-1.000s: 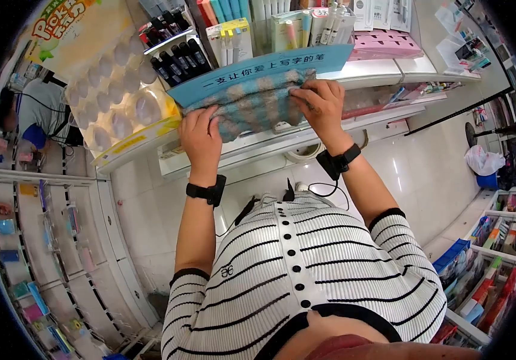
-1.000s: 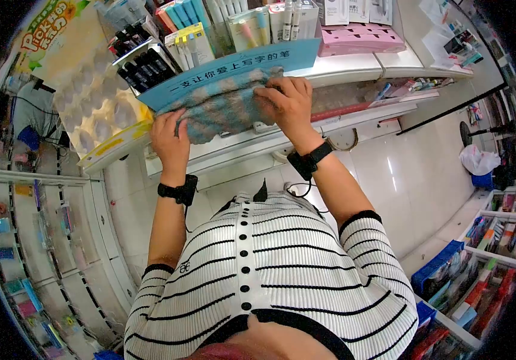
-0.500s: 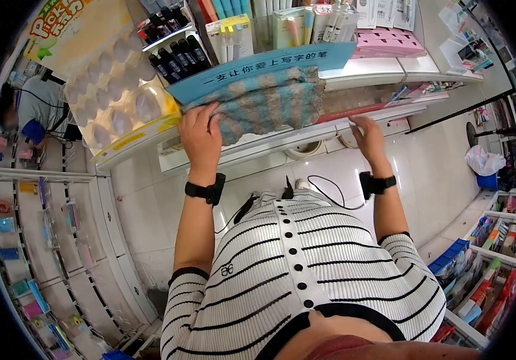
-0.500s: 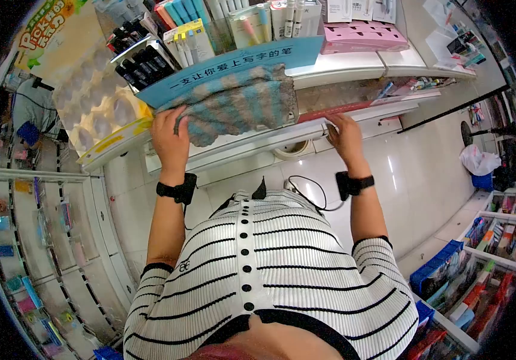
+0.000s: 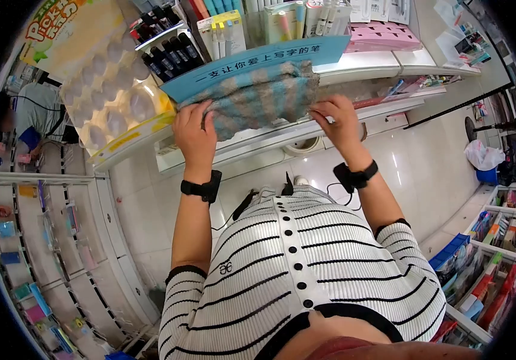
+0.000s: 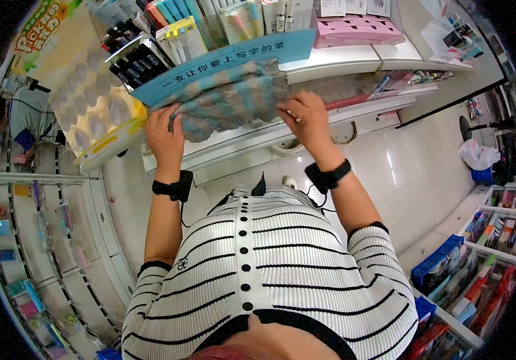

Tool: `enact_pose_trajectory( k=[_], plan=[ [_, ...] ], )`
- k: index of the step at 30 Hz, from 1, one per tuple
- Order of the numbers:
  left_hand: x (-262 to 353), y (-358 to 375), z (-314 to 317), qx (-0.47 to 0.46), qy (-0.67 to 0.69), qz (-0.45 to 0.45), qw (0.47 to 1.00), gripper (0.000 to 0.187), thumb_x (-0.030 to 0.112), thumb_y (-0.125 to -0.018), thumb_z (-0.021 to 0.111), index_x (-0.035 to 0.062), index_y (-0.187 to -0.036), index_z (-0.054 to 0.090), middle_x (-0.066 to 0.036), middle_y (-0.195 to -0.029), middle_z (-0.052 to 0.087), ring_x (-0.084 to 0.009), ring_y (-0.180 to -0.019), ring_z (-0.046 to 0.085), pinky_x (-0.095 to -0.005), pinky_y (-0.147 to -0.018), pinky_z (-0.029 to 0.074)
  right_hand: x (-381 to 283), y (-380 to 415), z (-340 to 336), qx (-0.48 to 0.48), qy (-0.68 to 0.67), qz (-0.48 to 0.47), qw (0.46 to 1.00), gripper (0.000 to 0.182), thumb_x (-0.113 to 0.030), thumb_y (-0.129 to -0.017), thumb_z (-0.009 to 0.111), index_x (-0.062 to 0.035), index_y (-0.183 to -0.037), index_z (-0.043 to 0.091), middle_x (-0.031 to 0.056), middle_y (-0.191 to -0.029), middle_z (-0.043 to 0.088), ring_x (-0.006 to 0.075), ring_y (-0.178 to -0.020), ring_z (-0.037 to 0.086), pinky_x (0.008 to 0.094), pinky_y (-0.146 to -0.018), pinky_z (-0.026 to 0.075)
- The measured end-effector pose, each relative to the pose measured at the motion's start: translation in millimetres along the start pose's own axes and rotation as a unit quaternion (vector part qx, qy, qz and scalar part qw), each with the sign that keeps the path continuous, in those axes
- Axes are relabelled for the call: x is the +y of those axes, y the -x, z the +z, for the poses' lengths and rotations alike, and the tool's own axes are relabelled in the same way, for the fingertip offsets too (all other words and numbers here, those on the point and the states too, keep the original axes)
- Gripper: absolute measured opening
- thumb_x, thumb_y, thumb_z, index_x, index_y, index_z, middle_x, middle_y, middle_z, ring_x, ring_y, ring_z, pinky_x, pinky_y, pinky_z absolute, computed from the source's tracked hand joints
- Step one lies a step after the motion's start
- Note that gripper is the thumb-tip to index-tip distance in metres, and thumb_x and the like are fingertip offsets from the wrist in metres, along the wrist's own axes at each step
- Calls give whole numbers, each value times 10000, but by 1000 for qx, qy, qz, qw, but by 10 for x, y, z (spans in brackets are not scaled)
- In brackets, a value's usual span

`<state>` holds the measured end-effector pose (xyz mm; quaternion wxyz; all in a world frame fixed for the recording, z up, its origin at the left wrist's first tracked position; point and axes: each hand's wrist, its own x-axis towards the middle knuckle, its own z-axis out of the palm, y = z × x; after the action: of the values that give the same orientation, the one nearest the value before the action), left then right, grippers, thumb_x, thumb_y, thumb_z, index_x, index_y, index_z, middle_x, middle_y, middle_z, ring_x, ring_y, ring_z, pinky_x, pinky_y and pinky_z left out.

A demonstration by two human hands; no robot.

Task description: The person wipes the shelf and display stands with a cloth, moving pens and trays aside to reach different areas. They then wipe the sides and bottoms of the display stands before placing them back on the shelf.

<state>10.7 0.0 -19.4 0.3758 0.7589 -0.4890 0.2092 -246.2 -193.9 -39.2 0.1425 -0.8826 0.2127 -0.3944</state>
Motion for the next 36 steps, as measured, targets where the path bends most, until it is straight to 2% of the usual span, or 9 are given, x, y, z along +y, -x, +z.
enact_pose_trajectory(
  k=[1,5,7,16,20,26,28,36],
  plan=[
    [-3,8,-8,0,-1,-2,1000,236,78,-805,712,126,-1036,720,-70,-990,634,-296,-961,585,-408,-878,442,-90,-71,62,31,16,-70,997,255,-104,-712,806,-131,-942,700,35,-927,639,258,-859,591,383,-764,447],
    [-35,2,-2,-10,14,-7,1000,241,78,-806,711,127,-1041,717,-70,-992,635,-300,-961,585,-409,-877,443,-249,-280,247,85,64,-84,991,291,-164,-687,842,-172,-947,711,-2,-865,628,211,-807,570,357,-723,397],
    [-31,-9,-11,-12,11,-9,1000,243,78,-805,711,127,-1044,715,-71,-992,636,-302,-961,584,-409,-876,443,-274,-328,304,108,95,-67,987,259,-198,-692,824,-190,-912,688,-31,-861,614,204,-814,563,355,-781,380],
    [0,-12,-21,-14,10,-10,1000,238,75,-809,704,120,-1042,710,-71,-991,635,-304,-961,575,-404,-889,435,-276,-383,403,126,168,-92,973,235,-241,-696,838,-218,-881,694,-65,-837,619,161,-784,556,336,-801,353],
    [-11,-10,-25,-15,9,-2,1000,236,72,-812,700,117,-1043,711,-71,-988,633,-300,-958,573,-401,-887,435,-258,-392,421,128,186,-100,969,223,-247,-701,828,-220,-874,691,-69,-823,614,158,-780,556,334,-805,352],
    [-7,-15,-28,-16,10,0,1000,234,73,-811,700,118,-1041,714,-73,-990,630,-301,-959,573,-402,-884,436,-248,-391,427,115,137,-107,978,194,-175,-717,807,-193,-855,672,-47,-810,606,180,-778,559,346,-802,362],
    [-14,-11,-27,-17,7,0,1000,234,73,-811,700,119,-1040,715,-74,-992,630,-301,-960,573,-404,-885,436,-267,-375,418,104,106,-91,985,197,-160,-728,781,-181,-880,657,-20,-843,594,198,-832,556,361,-838,379],
    [-40,7,5,-18,-2,-8,1000,238,78,-813,702,122,-1047,713,-70,-996,629,-297,-964,572,-402,-889,431,-196,-273,419,96,80,-79,989,226,-134,-725,793,-161,-901,653,-6,-871,603,226,-841,556,365,-808,382]
  ],
)
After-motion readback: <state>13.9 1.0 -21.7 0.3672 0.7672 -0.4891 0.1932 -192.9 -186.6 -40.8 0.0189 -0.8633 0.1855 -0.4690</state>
